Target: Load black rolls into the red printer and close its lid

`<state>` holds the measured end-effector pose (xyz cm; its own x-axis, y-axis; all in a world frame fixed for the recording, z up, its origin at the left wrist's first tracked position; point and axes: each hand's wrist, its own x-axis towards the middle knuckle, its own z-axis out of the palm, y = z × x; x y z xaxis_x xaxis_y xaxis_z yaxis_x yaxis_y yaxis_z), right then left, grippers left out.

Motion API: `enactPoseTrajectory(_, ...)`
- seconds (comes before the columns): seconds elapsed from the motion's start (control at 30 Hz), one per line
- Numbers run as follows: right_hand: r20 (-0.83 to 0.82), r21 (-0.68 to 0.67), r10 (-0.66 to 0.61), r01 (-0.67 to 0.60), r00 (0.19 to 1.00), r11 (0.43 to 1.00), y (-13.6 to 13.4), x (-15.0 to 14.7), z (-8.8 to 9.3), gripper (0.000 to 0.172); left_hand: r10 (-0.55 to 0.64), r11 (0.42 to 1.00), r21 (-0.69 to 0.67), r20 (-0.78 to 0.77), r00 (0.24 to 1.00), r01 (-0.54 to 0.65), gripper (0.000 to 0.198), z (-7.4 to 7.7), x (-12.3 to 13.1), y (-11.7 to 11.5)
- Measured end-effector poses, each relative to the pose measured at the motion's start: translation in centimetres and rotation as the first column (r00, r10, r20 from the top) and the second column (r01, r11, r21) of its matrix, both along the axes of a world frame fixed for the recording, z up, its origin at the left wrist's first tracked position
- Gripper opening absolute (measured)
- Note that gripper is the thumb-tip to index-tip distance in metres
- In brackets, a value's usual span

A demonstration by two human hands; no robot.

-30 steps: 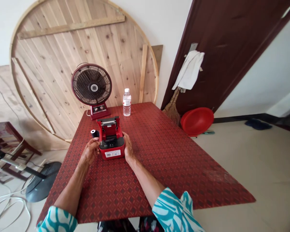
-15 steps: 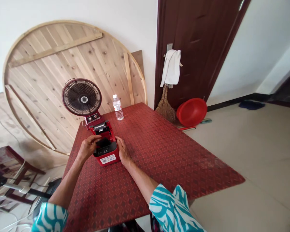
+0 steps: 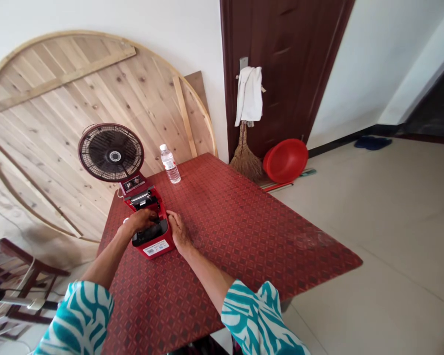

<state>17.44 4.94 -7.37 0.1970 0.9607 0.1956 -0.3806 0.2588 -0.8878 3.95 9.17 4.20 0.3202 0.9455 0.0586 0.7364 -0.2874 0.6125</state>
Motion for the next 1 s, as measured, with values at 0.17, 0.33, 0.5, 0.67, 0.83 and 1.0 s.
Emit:
enactPoseTrajectory(0.17,-0.006,0.01,0.002,-0.001,1.0,1.0,0.1,0.1,0.0,0.029,0.083,0.995,0.071,-0.128,0.988,-0.074,0.02,0.3,-0.1,-1.0)
enactPoseTrajectory(0.33,0.011,-0.001,0.015,-0.015,1.0,1.0,0.0,0.2,0.1,0.031,0.202,0.967,0.203,-0.263,0.944,-0.15,0.023,0.7,0.1,-2.6)
enactPoseTrajectory(0.5,0.011,-0.004,0.013,-0.013,1.0,1.0,-0.1,0.2,0.0,0.03,0.205,0.949,0.253,-0.048,0.978,-0.187,0.031,1.6,0.4,-4.3)
enactPoseTrajectory(0.67,0.014,-0.013,0.012,-0.012,1.0,1.0,0.0,0.2,-0.2,0.03,0.225,0.918,0.214,0.41,0.884,-0.333,0.047,1.6,-2.6,-5.6)
enactPoseTrajectory(0.83,0.021,-0.034,0.019,-0.018,1.0,0.999,-0.1,0.3,-0.4,0.032,0.304,0.857,0.041,0.765,0.568,-0.514,0.054,-0.2,-8.2,-7.8)
enactPoseTrajectory(1.0,-0.014,-0.015,0.044,-0.044,0.999,0.999,0.0,0.3,-1.1,0.036,0.433,0.83,-0.089,0.725,0.536,-0.551,0.049,-4.5,-9.5,-10.3)
